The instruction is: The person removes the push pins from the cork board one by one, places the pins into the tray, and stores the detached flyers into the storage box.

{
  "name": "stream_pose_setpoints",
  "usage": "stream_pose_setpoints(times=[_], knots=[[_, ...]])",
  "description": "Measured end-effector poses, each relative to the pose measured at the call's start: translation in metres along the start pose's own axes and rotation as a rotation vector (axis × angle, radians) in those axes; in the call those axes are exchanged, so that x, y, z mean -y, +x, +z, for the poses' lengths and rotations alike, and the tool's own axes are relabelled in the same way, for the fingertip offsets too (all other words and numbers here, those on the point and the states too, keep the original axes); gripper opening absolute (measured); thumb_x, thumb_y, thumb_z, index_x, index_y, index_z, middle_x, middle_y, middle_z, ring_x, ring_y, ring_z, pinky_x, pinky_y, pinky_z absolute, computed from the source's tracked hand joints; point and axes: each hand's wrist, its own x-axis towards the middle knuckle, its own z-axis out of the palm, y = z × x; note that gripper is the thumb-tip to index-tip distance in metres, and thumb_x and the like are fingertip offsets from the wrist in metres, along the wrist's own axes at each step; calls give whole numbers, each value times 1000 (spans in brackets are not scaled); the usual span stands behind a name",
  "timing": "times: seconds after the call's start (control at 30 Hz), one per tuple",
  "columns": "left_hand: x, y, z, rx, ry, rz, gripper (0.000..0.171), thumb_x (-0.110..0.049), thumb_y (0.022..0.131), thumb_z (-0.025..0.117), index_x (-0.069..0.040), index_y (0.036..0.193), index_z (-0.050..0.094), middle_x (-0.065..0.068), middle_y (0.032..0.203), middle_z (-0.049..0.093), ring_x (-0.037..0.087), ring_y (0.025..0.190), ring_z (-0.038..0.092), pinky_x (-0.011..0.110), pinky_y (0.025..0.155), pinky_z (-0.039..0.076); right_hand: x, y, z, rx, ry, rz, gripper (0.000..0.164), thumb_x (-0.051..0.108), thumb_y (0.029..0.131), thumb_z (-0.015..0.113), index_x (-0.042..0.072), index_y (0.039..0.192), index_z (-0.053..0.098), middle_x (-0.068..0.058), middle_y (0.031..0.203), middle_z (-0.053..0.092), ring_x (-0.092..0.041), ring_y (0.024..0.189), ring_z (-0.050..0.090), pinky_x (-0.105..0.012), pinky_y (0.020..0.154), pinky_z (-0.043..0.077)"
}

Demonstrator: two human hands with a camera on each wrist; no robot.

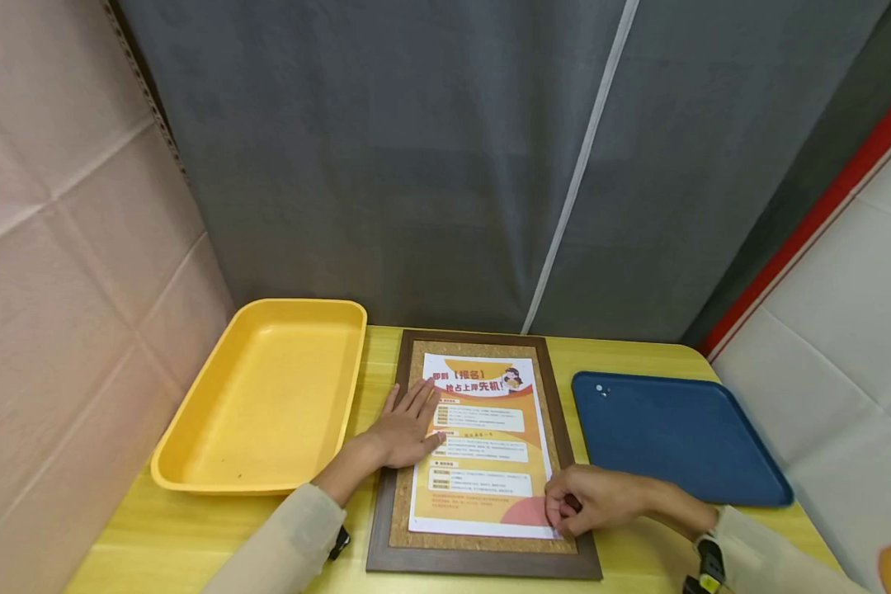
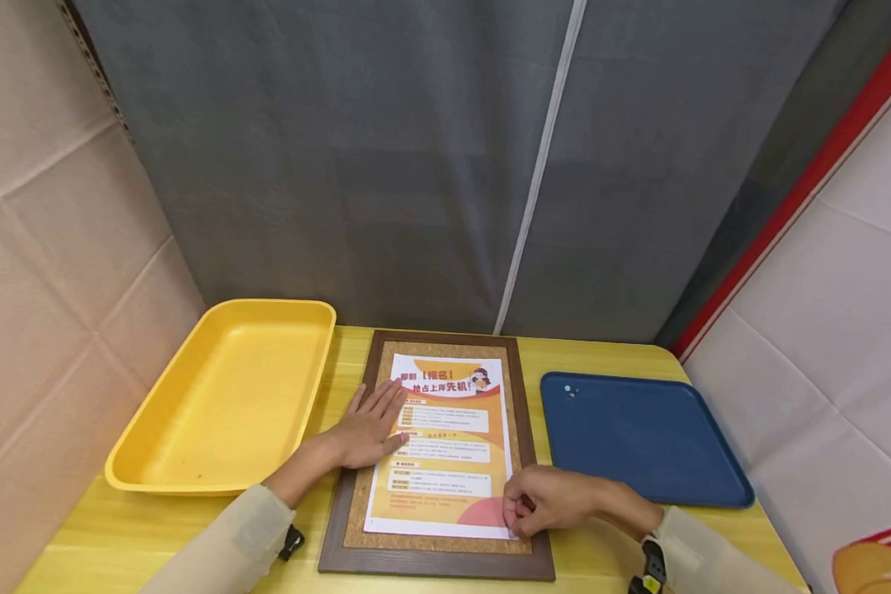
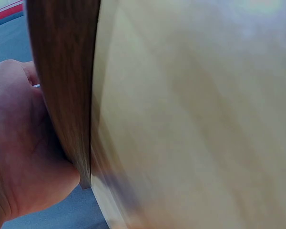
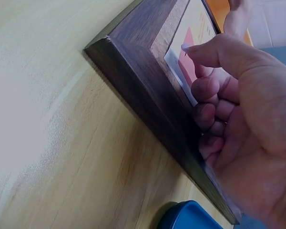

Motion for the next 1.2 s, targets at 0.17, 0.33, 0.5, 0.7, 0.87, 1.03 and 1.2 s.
stream_pose_setpoints(times=[0.17,0.33,0.5,0.7,0.87,1.03,1.2], knots=[[1,0,0,-2,8,-5,83,-58,112,32,-7,171,2,11,178,-11,30,165,-8,61,128,-9,-3,1,-2,-12,80,7,7,10,97,74,15,94,73,16,79,53,11,71,47,-10,62,39],[-1,-1,-4,12,-1,-4,83,-57,112,31,-7,171,2,10,178,-12,30,165,-9,60,128,-10,-6,-1,-4,-32,148,5,8,6,97,74,14,97,73,13,79,54,10,70,47,-10,62,38],[-5,-4,-10,22,-10,0,82,-54,112,34,-5,170,4,14,178,-9,32,165,-7,61,128,-9,-9,-4,-8,-70,141,-7,7,7,99,73,13,97,73,13,83,57,9,74,49,-11,63,40],[-9,-7,-15,26,7,-5,81,-52,113,35,-5,170,5,15,178,-8,33,165,-6,61,128,-8,-12,-6,-12,-121,145,-5,8,3,97,72,11,95,74,8,85,65,7,75,52,-13,63,43],[-13,-10,-19,12,8,7,79,-50,113,37,-1,170,9,17,178,-3,36,165,0,63,129,-3,-13,-7,-18,-174,113,-36,12,2,97,72,13,95,74,5,83,66,6,75,54,-14,62,45],[-10,-8,-14,8,-1,9,80,-51,113,37,-2,170,9,17,178,-4,36,165,-2,62,128,-5,-16,-8,-27,-225,94,-86,12,2,98,72,13,94,73,1,75,57,7,71,49,-16,59,44],[-8,-6,-9,6,3,1,82,-54,113,34,-4,170,6,14,178,-7,33,165,-5,61,129,-7,-18,-10,-37,-274,87,-105,9,2,100,71,9,94,73,-4,72,53,6,70,49,-18,58,46]])
